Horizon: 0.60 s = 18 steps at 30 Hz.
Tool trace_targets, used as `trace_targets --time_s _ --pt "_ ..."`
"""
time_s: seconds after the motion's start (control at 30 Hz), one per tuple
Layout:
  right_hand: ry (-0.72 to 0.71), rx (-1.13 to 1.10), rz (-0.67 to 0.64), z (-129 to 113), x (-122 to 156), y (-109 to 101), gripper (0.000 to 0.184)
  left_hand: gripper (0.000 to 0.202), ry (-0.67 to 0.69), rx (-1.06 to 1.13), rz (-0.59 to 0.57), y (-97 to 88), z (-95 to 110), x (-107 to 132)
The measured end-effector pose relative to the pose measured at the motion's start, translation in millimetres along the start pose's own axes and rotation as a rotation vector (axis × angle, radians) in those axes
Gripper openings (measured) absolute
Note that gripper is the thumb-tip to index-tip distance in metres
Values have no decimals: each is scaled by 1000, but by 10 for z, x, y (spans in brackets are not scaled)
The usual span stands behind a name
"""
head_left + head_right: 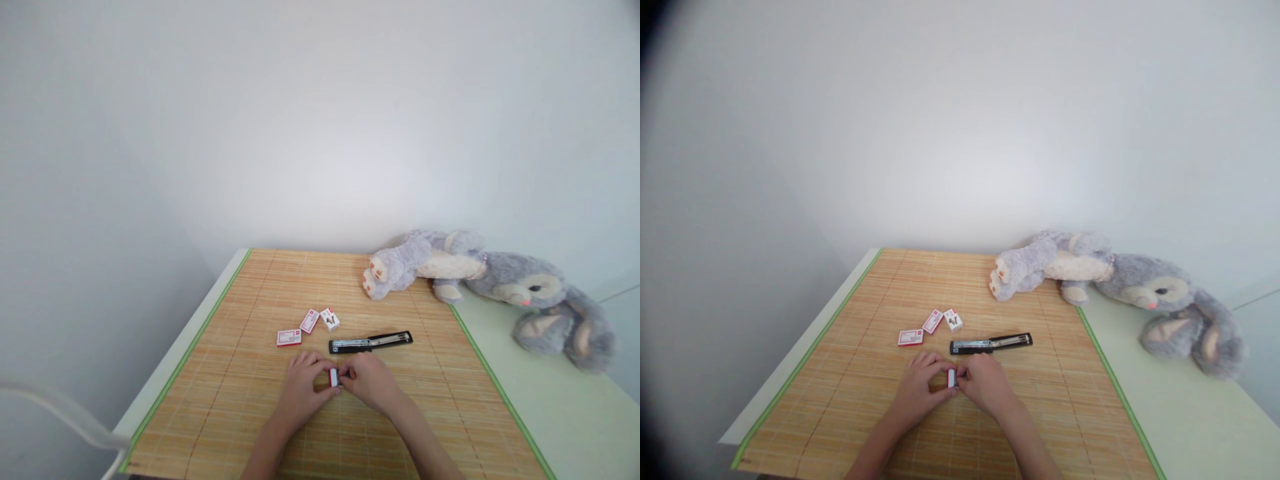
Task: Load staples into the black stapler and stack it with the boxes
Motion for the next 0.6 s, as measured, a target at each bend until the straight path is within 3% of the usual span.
trace_targets --time_s 0.13,0.27,0.33,0.47,0.6 --pt "21 -96 37 152 69 -181 15 34 -6 -6 -8 8 -20 2" --pt "99 -113 33 521 238 -357 41 37 -9 -7 -22 28 -34 9" --pt "106 -99 11 626 316 -363 43 38 -5 -7 -28 53 -14 4" --pt "69 -158 31 537 354 -259 28 39 17 9 -38 135 93 -25" --pt "49 -221 57 383 326 -116 27 40 23 10 -39 199 179 -41"
Point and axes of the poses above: each hand's wrist, its own x-axis away from the middle knuckle, its own y-axis out of the palm, z = x × y, the point moved 8 cm from there along -x, towards the middle knuckle, and after that the axes turned 12 degrees about z, right-handed, at the moved point
